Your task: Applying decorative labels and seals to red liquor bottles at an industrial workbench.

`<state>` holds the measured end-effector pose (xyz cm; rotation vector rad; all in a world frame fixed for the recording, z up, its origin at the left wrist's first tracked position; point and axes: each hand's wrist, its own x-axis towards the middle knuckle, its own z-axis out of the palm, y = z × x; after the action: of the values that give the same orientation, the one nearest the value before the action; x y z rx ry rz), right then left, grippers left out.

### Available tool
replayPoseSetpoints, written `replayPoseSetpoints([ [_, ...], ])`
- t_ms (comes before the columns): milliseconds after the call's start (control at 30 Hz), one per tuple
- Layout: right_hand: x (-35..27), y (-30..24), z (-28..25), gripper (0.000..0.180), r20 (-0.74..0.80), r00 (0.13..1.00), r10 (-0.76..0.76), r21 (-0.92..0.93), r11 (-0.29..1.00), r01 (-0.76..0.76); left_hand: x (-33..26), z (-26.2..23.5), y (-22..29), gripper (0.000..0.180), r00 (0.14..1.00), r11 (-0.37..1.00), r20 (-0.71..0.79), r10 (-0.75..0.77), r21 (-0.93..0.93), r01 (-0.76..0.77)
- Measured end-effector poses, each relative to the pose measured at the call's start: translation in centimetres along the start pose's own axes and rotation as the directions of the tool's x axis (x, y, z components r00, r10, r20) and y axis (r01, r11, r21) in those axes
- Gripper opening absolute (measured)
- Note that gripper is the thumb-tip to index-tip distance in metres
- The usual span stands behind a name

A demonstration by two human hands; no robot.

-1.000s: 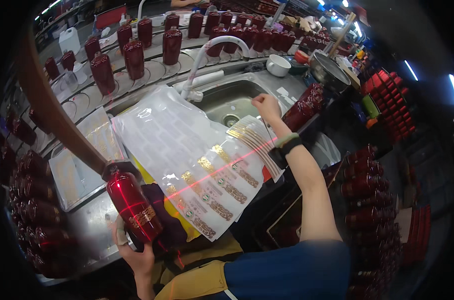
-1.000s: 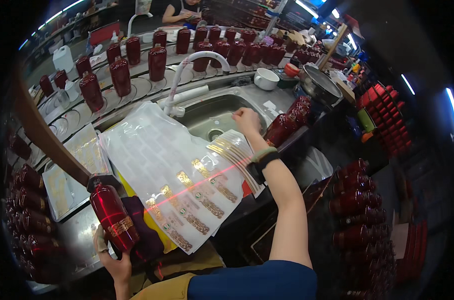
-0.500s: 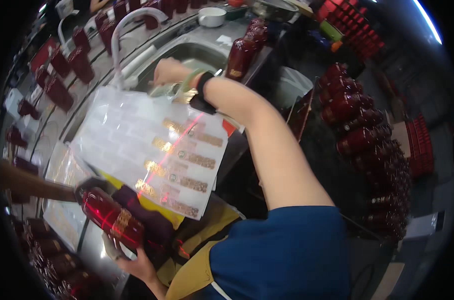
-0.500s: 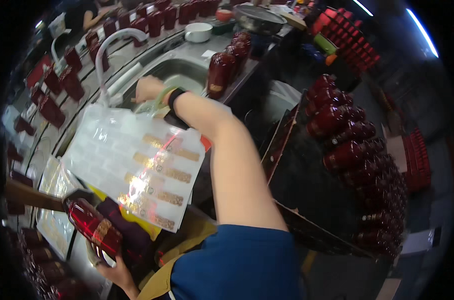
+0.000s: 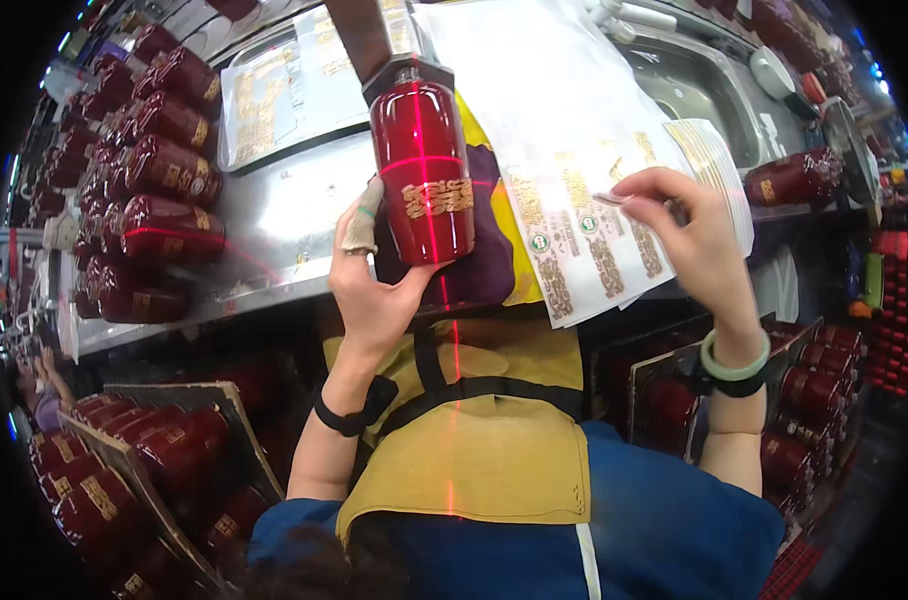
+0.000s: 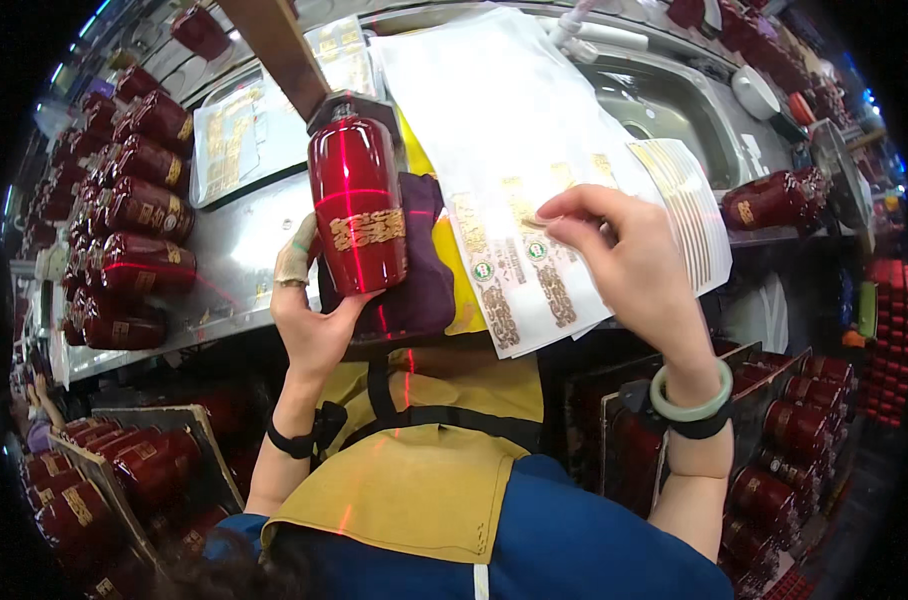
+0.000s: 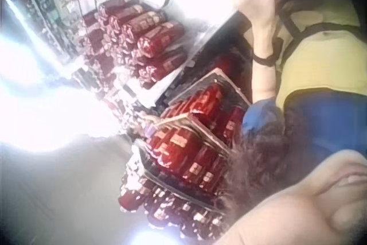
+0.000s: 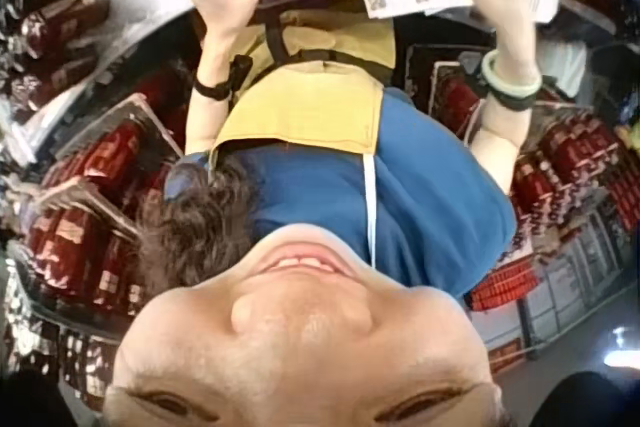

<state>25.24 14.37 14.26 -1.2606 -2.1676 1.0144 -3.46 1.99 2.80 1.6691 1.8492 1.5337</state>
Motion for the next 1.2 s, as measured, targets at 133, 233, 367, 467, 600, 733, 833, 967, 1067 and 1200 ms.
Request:
replayPoseSetpoints([
  [133, 0.1, -0.6, 4.0, 0.012, 0.032, 0.996, 0.082, -0.015, 0.997, -0.082, 0.2, -0.1, 0.3, 0.080, 1.000, 1.000, 0.016, -0.013, -0.006, 0.013],
  [233, 0.1, -1.4, 6.7, 0.014, 0.037, 0.999, 0.024, 0.026, 0.999, -0.025, -0.1, 0.0, -0.2, 0.080, 1.000, 1.000, 0.008, 0.018, -0.025, -0.017],
  [367, -0.3, -3.4, 9.5, 0.014, 0.070, 0.994, -0.081, 0.165, 0.984, 0.069, -0.1, -0.4, 0.5, 0.087, 0.997, 0.999, 0.064, -0.049, -0.012, 0.050],
  [467, 0.0, -5.1, 10.8, 0.015, 0.167, 0.986, -0.012, 0.245, 0.969, -0.030, -0.3, -1.3, 0.3, 0.090, 0.984, 0.994, 0.161, -0.075, -0.070, 0.087],
  [600, 0.3, -4.4, 12.3, 0.014, 0.115, 0.992, -0.046, 0.229, 0.973, 0.019, -1.3, -1.7, 0.3, 0.077, 0.947, 0.823, 0.235, -0.219, -0.477, 0.309],
  [733, 0.4, -4.2, 13.0, 0.017, 0.063, 0.997, -0.035, 0.255, 0.967, 0.018, -1.0, -0.6, 1.3, 0.071, 0.952, 0.837, 0.187, -0.241, -0.456, 0.301],
  [833, 0.4, -3.8, 13.0, 0.019, 0.038, 0.999, -0.022, 0.233, 0.972, 0.012, -1.2, -0.3, 1.0, 0.070, 0.959, 0.857, 0.172, -0.225, -0.432, 0.279],
  [967, 0.4, -2.9, 12.7, 0.020, 0.015, 1.000, 0.020, 0.212, 0.977, -0.023, -1.0, -0.2, 1.4, 0.070, 0.950, 0.821, 0.173, -0.259, -0.478, 0.311],
  [1067, 0.4, -2.8, 12.7, 0.019, 0.037, 0.997, 0.074, 0.244, 0.966, -0.081, -1.0, 0.0, 1.2, 0.069, 0.954, 0.824, 0.166, -0.251, -0.481, 0.300],
  [1200, 0.3, -2.6, 12.8, 0.019, 0.021, 0.998, 0.053, 0.260, 0.964, -0.056, -1.1, -0.1, 1.5, 0.069, 0.947, 0.802, 0.184, -0.262, -0.505, 0.320],
])
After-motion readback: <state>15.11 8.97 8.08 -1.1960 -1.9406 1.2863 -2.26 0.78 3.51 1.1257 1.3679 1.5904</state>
